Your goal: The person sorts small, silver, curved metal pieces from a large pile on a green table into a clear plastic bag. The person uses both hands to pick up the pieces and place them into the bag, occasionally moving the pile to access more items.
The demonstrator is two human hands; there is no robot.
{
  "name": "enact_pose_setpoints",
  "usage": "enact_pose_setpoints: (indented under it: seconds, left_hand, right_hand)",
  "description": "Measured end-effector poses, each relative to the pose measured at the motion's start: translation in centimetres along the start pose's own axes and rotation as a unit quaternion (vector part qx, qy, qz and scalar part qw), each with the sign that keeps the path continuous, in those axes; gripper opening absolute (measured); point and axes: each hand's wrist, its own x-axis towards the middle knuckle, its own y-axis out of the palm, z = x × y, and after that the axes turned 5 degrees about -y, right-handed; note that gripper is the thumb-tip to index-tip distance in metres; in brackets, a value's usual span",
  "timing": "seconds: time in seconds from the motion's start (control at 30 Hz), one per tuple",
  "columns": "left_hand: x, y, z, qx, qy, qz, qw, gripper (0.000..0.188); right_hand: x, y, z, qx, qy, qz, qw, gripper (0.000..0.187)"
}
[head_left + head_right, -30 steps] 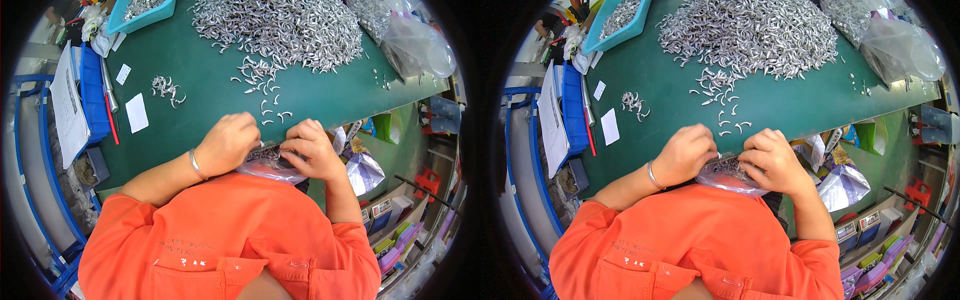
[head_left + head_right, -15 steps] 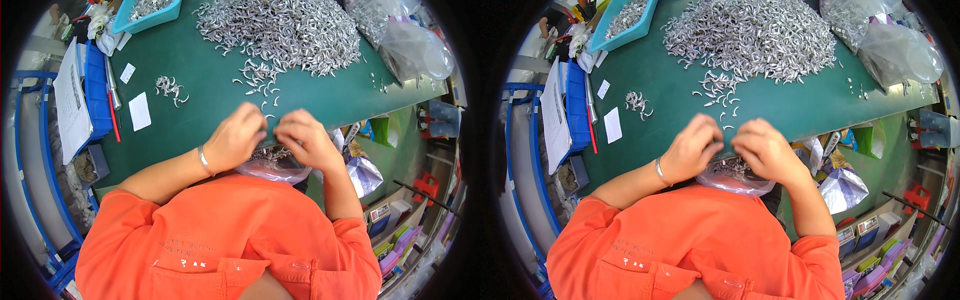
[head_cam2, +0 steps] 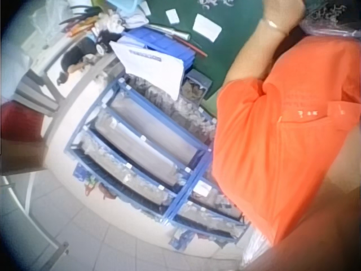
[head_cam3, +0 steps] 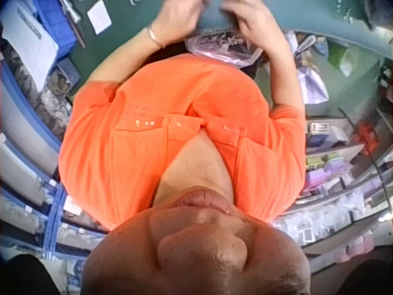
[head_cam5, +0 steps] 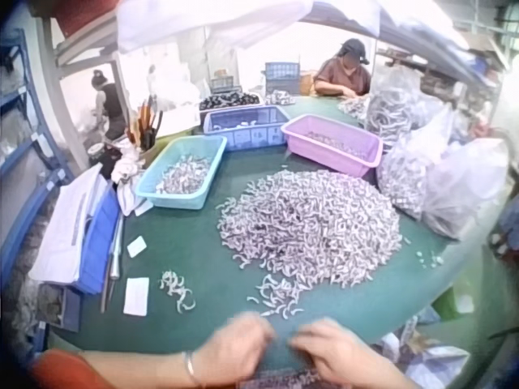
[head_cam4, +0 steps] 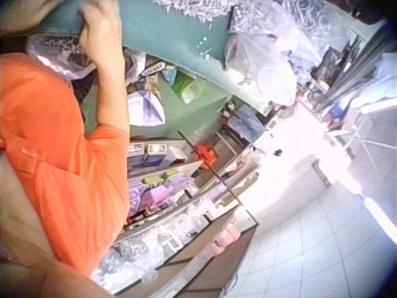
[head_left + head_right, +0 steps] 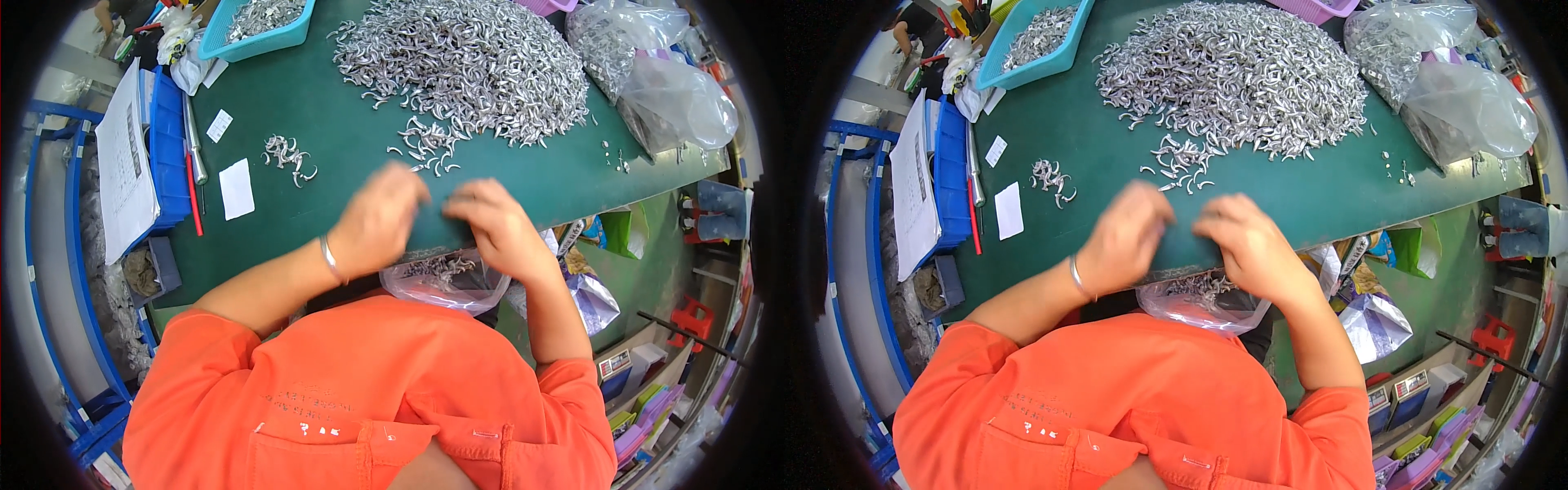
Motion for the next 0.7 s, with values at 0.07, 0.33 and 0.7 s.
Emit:
enact_pose_setpoints:
  seconds: [0.07,0.33,0.7]
  left_hand:
    - [2.7,0.0,2.1,0.097,-0.022,-0.115,0.988,0.029]
    - [1.0,-0.1,0.3,-0.071,-0.085,0.021,0.994,0.032]
    - [-0.5,0.3,-0.2,0.004,0.023,0.065,0.998,0.019]
  right_hand:
    - [3.0,1.4,-0.6,-0.05,-0.016,-0.066,0.996,0.042]
    - [0.5,0.6,-1.3,0.046,0.034,-0.098,0.994,0.038]
    - [-3.2,1.3,0.0,-0.016,0.037,-0.105,0.994,0.018]
